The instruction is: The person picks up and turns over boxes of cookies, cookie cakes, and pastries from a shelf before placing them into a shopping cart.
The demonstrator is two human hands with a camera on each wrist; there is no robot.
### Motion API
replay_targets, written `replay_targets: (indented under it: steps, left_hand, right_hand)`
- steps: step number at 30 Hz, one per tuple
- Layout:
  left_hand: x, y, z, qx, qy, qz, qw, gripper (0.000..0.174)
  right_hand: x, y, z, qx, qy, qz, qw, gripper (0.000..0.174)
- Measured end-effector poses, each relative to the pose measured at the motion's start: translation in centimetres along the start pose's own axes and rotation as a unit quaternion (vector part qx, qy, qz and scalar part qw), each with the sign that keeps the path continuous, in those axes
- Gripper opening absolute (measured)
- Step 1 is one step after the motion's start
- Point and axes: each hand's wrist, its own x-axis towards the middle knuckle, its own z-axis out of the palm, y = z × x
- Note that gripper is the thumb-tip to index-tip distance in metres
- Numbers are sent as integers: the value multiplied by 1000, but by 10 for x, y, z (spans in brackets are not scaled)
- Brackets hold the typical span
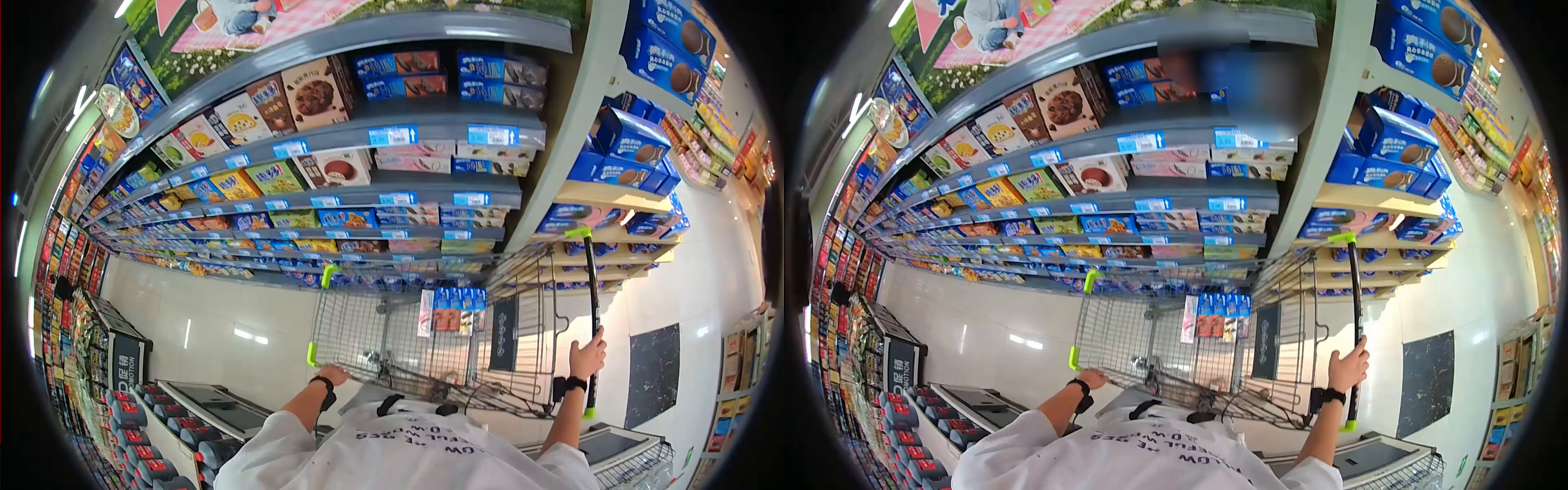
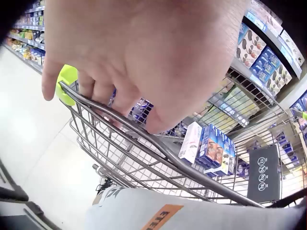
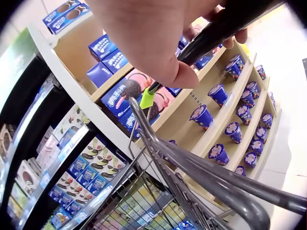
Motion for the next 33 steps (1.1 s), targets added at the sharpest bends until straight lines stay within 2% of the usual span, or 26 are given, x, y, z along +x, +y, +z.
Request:
replay_targets:
  steps: [3, 5, 7, 8, 9, 10, 11, 12, 13, 14, 15, 16, 17, 18, 19, 20, 21, 22, 23, 24, 26, 28, 29, 31, 32, 33]
  left_hand:
    - [-3, -29, 2, 26, -26, 18, 999, 62]
    - [9, -46, 10, 29, -86, -35, 995, 63]
    - [-9, -52, -9, -38, -84, -40, 995, 67]
    - [-2, -62, -14, -45, -94, -58, 993, 66]
    - [27, -93, 18, -48, -90, -55, 993, 66]
    - [60, -116, 22, -93, -66, -3, 994, 64]
    - [100, -142, -6, -137, -41, 48, 989, 61]
    - [73, -150, -38, -140, -35, 55, 988, 61]
    - [40, -132, -121, -325, 164, 40, 931, 51]
    - [-7, -124, -189, -374, 216, 89, 898, 44]
    - [-40, -122, -247, -369, 318, 117, 865, 39]
    - [-49, -131, -300, -342, 406, 220, 818, 34]
    - [-67, -134, -342, -312, 505, 252, 764, 29]
    - [-99, -127, -394, -362, 483, 278, 747, 28]
    - [-112, -122, -436, -354, 507, 299, 727, 31]
    - [-116, -111, -467, -391, 523, 342, 675, 36]
    - [-115, -100, -498, -409, 522, 396, 636, 43]
    - [-116, -84, -527, -403, 546, 418, 604, 46]
    - [-117, -68, -551, -399, 568, 437, 572, 50]
    - [-112, -52, -572, -397, 588, 433, 556, 53]
    - [-106, -30, -601, -397, 607, 432, 535, 56]
    - [-105, -17, -613, -371, 628, 402, 554, 58]
    - [-104, -12, -613, -370, 628, 404, 553, 58]
    - [-102, -8, -613, -397, 600, 410, 560, 63]
    - [-92, -8, -615, -392, 611, 417, 547, 67]
    - [-90, -9, -617, -389, 610, 416, 551, 67]
  right_hand:
    - [-18, -9, -8, 27, -38, -1, 999, 82]
    - [-33, -16, -7, 48, -39, -13, 998, 82]
    - [-45, -28, -6, 50, -36, -25, 998, 82]
    - [-51, -37, -7, 49, -28, -27, 998, 81]
    - [-53, -46, -8, 49, -22, -29, 998, 81]
    - [-59, -56, -10, 54, -31, -27, 998, 80]
    - [-66, -65, -12, 58, -39, -26, 997, 79]
    - [-72, -72, -9, 55, -16, -37, 998, 78]
    - [-77, -88, -25, 67, -59, -3, 996, 73]
    - [-64, -83, -2, 134, 15, -48, 990, 67]
    - [-45, -73, 24, 199, 90, -95, 971, 62]
    - [-49, -139, -52, 297, 107, -137, 939, 53]
    - [-51, -199, -118, 344, 116, -225, 904, 48]
    - [-54, -257, -164, 455, 62, -250, 853, 44]
    - [-56, -308, -193, 563, -29, -245, 789, 40]
    - [-68, -364, -242, 492, -33, -339, 801, 37]
    - [-63, -414, -249, 532, -61, -409, 739, 35]
    - [-60, -463, -252, 567, -94, -430, 697, 36]
    - [-67, -508, -266, 581, -105, -438, 677, 42]
    - [-57, -552, -255, 621, -92, -429, 649, 50]
    - [-39, -619, -245, 634, -9, -384, 671, 57]
    - [-29, -657, -247, 601, 56, -383, 699, 64]
    - [-36, -665, -250, 635, -7, -370, 678, 66]
    - [-44, -681, -246, 658, -29, -381, 648, 66]
    - [-45, -684, -246, 661, -30, -379, 647, 66]
    - [-52, -682, -254, 675, -81, -367, 635, 64]
